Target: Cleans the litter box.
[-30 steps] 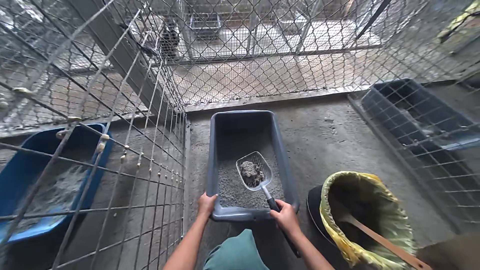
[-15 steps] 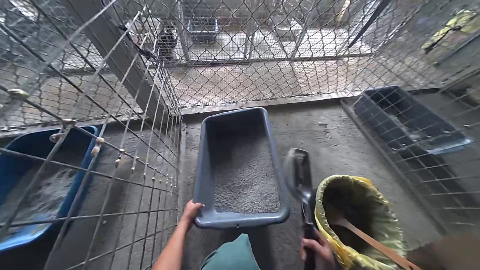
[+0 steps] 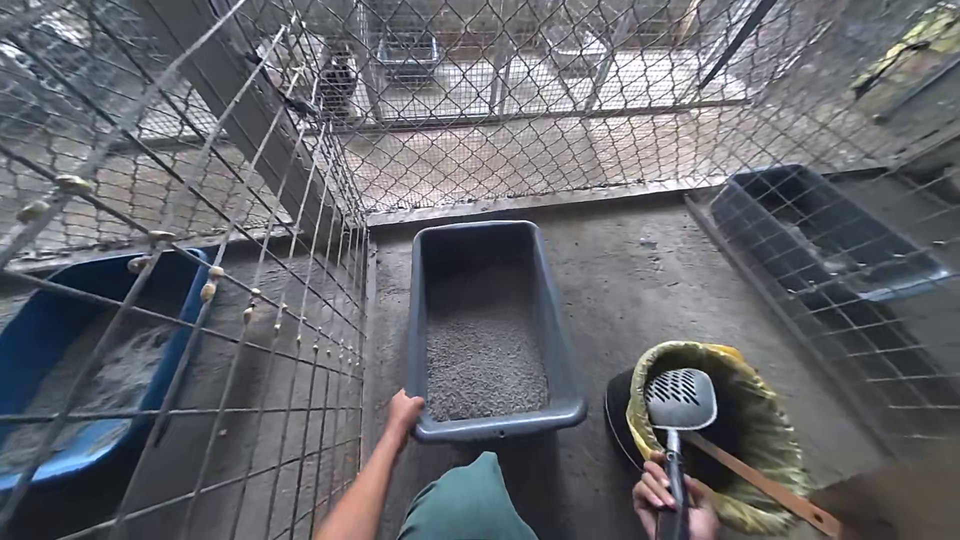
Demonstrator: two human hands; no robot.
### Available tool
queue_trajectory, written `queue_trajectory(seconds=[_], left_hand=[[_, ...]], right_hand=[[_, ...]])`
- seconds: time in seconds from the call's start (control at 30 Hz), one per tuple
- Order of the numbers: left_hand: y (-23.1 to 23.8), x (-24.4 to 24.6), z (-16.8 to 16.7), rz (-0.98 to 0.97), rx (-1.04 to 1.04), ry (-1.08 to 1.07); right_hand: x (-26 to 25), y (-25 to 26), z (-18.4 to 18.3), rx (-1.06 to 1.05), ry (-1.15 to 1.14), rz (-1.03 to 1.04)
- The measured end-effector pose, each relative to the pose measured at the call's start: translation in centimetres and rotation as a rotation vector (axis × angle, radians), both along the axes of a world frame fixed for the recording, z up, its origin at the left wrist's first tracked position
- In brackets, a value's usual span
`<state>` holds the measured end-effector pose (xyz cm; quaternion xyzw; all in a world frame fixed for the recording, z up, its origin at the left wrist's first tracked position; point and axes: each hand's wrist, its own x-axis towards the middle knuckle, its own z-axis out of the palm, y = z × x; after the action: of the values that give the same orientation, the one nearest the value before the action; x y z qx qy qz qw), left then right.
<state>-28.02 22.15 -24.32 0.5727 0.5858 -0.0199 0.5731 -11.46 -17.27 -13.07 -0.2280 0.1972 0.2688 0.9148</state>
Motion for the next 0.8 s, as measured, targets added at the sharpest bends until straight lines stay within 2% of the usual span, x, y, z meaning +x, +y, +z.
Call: queue_trajectory(seconds=[0.1, 0.2, 0.27, 0.43, 0.57, 0.63, 0.7, 0.77, 0.8], left_hand=[[-3.5, -0.5, 1.4, 0.062, 0.090, 0.050], [-5.3, -1.5, 1.3, 0.172, 0.208, 0.030], [-3.6, -1.1, 1.0, 0.210, 0.269, 0.010], [5.2, 1.9, 1.1, 0.171, 0.408, 0.043], [5.4, 0.5, 1.5, 0.164, 0.562, 0.083], [4.2, -0.5, 1.7, 0.052, 0.815, 0.008], [2.3, -0.4, 1.0, -0.145, 1.076, -0.146], [0.0, 0.3, 0.1, -0.401, 1.174, -0.195], [-0.9, 0.5, -0.2, -0.537, 1.146, -0.153]], right_hand=[[-0.1, -0.7, 0.3, -0.025, 0.048, 0.017], [-0.1, -1.1, 1.0, -0.144, 0.118, 0.060], [0.5, -1.1, 1.4, -0.235, 0.161, 0.090], [1.6, -1.4, 2.0, -0.386, 0.216, 0.132], [0.7, -1.3, 3.8, -0.644, 0.191, 0.221], [0.2, -1.2, 4.6, -0.749, 0.172, 0.274], [-0.1, -1.0, 5.0, -0.850, 0.142, 0.282], [0.0, 0.0, 5.0, -0.859, 0.150, 0.184], [0.0, 0.9, 5.0, -0.811, 0.157, 0.119]])
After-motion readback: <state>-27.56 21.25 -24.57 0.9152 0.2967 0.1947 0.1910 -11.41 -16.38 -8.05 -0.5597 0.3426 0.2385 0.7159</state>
